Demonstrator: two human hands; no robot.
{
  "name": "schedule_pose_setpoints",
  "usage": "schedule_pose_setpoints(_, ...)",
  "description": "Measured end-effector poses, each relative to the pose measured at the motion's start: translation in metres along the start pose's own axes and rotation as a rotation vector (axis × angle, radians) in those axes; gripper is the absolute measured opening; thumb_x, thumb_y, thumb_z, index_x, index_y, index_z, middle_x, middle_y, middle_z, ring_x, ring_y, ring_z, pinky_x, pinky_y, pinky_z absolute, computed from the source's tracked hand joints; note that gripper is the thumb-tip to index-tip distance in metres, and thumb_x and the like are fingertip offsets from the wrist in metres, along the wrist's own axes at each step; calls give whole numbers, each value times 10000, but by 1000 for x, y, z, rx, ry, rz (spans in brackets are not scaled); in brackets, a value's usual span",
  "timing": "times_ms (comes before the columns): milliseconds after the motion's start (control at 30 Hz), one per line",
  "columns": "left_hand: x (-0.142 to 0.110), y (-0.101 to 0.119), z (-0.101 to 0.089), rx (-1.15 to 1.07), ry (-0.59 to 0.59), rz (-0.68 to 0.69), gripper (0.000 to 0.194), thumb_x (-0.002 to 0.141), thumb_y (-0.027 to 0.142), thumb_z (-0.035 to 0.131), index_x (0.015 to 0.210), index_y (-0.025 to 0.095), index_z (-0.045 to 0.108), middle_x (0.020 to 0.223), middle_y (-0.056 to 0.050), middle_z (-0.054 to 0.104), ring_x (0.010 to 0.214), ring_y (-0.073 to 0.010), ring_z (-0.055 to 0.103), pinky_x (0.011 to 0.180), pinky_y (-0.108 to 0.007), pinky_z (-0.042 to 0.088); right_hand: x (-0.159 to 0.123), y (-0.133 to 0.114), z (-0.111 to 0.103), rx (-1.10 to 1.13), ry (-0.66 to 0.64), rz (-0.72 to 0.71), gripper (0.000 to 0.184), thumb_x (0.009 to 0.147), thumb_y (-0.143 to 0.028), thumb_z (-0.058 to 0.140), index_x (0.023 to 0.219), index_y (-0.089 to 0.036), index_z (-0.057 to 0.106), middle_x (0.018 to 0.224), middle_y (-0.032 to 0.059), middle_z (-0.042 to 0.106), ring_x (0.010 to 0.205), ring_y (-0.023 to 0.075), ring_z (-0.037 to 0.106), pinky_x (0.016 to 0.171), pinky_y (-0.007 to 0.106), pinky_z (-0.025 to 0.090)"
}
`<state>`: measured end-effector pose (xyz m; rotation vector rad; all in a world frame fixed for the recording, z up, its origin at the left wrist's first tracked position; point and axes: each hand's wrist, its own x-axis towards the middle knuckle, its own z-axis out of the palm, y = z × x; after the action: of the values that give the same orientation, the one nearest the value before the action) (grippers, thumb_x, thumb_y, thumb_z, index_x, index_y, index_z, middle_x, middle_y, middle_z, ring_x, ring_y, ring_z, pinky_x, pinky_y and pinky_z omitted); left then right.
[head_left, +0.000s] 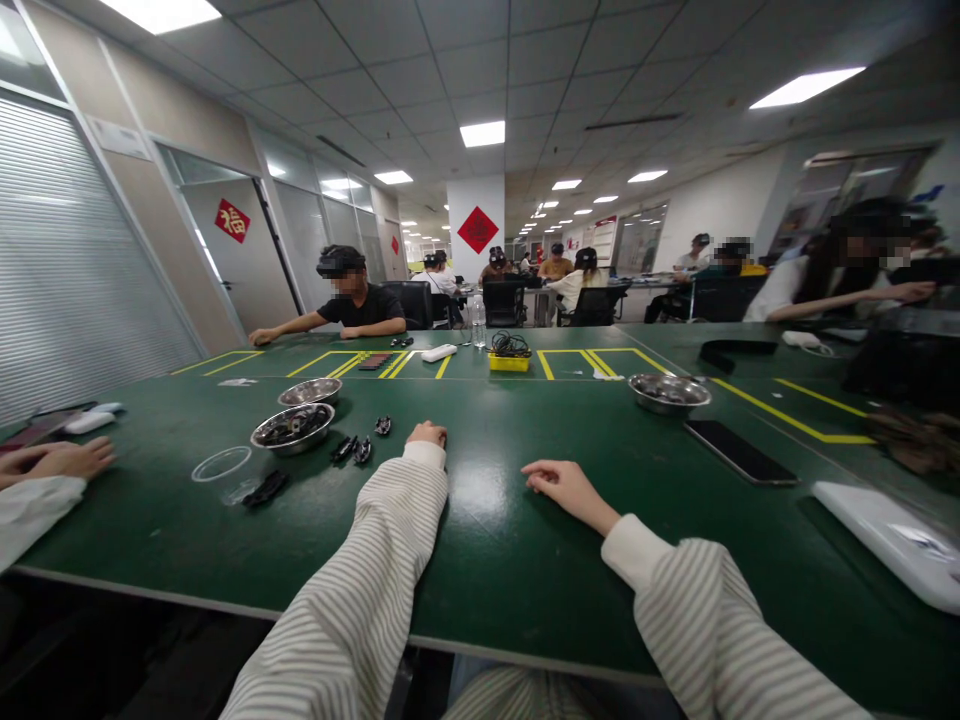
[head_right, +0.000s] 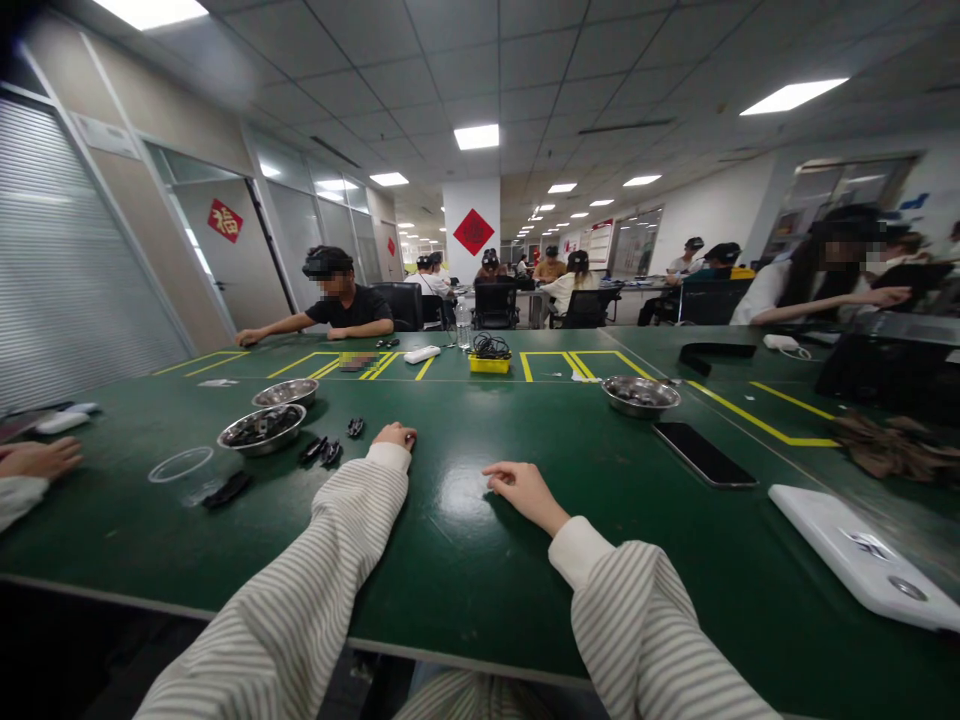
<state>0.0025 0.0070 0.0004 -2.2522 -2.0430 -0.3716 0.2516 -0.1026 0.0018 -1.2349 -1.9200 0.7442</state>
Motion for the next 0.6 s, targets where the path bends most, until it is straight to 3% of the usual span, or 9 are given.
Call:
schedule_pose_setpoints(200, -4, 0, -1, 43, 6, -19, 273, 750, 240, 423, 970, 285, 578, 900, -55, 512, 891, -188, 462, 731, -254, 379, 0, 1, 0, -36, -18, 8, 227, 674, -215, 474, 801, -141, 646, 678, 42, 655, 612, 134, 596, 609, 228, 439)
schedule_pose_setpoints(367, -3, -4, -2, 2, 23, -190, 411, 738, 226, 427, 1147, 269, 420, 992, -69, 487, 934, -206, 437, 739, -284, 379, 0, 0, 0, -26, -24, 14, 226, 669, -210, 475, 804, -139, 642, 691, 42, 656, 618, 133, 598, 616, 226, 441)
schedule_pose_setpoints(467, -1, -9, -2, -16, 1, -275, 355, 742, 235, 418, 1093, 231, 473, 1008, -83, 476, 946, -222, 417, 745, -299, 370, -1, -1, 0, -25, -21, 12, 228, 671, -215, 472, 804, -135, 639, 689, 44, 655, 620, 134, 597, 619, 227, 441)
schedule_pose_setpoints(600, -1, -10, -2, -6, 35, -189, 316, 715, 235, 464, 1023, 241, 530, 1048, -58, 454, 992, -230, 346, 772, -303, 340, -1, -2, 0, -35, -21, 12, 226, 672, -224, 472, 798, -139, 640, 690, 43, 655, 619, 136, 595, 617, 231, 440)
